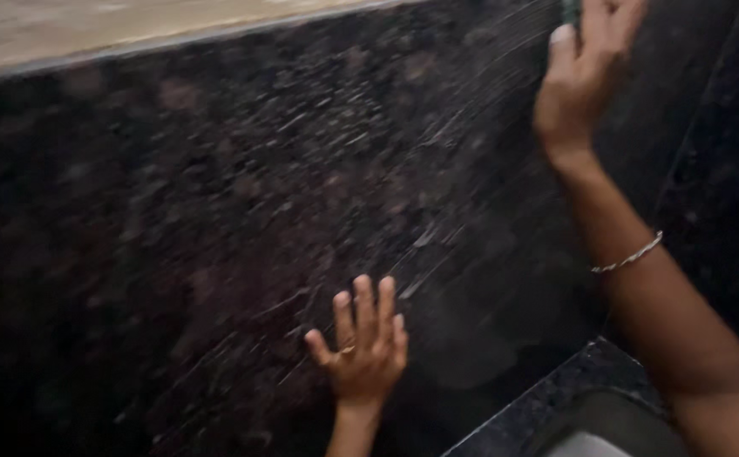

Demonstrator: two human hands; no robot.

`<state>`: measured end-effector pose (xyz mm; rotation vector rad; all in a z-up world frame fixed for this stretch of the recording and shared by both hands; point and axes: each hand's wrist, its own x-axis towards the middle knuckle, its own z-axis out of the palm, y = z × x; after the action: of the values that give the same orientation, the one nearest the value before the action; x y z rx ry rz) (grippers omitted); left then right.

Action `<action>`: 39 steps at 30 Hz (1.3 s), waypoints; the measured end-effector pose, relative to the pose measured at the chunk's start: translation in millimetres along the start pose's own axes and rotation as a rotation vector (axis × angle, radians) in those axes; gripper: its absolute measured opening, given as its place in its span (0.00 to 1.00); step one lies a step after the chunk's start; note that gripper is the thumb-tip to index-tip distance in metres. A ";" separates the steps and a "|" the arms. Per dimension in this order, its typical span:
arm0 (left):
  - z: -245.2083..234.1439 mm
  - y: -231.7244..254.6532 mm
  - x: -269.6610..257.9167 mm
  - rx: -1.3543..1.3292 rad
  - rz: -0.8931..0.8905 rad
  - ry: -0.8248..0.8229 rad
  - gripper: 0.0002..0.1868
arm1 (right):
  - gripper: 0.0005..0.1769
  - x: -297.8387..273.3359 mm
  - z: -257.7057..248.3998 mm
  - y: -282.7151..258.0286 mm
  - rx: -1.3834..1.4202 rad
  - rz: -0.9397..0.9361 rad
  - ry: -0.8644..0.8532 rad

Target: The person scrubs a dark speckled wall with a green sponge, moving in circular and vertical strokes. The person repeatedly wipes the same wall area above a sink, leaving visible streaks of cleaning solution.

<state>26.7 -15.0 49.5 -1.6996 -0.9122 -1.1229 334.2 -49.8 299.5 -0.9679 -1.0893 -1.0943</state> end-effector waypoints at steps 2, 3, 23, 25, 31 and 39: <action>-8.0 -9.7 0.5 -0.012 0.024 -0.012 0.29 | 0.23 -11.5 11.6 -67.0 -0.037 -0.086 -0.017; -12.5 -17.3 -0.9 -0.015 0.044 -0.024 0.29 | 0.24 -18.4 16.6 -97.8 -0.057 -0.141 -0.021; -59.6 -176.9 -49.3 -0.134 -0.216 -0.057 0.29 | 0.26 -69.6 107.6 -415.9 0.178 -0.528 -0.179; -59.6 -186.1 -52.3 -0.101 -0.213 -0.008 0.28 | 0.21 -69.2 105.4 -397.2 0.184 -0.554 -0.162; -57.3 -209.8 -63.7 -0.056 -0.198 0.031 0.27 | 0.17 -55.1 68.1 -256.6 0.032 -0.374 0.007; -50.0 -214.0 -69.1 -0.051 -0.167 0.030 0.28 | 0.20 -75.6 48.3 -140.4 0.006 0.293 0.222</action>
<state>-202.8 4.8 52.3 -1.6664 -1.0291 -1.2883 180.4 -17.0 244.6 -0.9426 -0.7429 -0.9313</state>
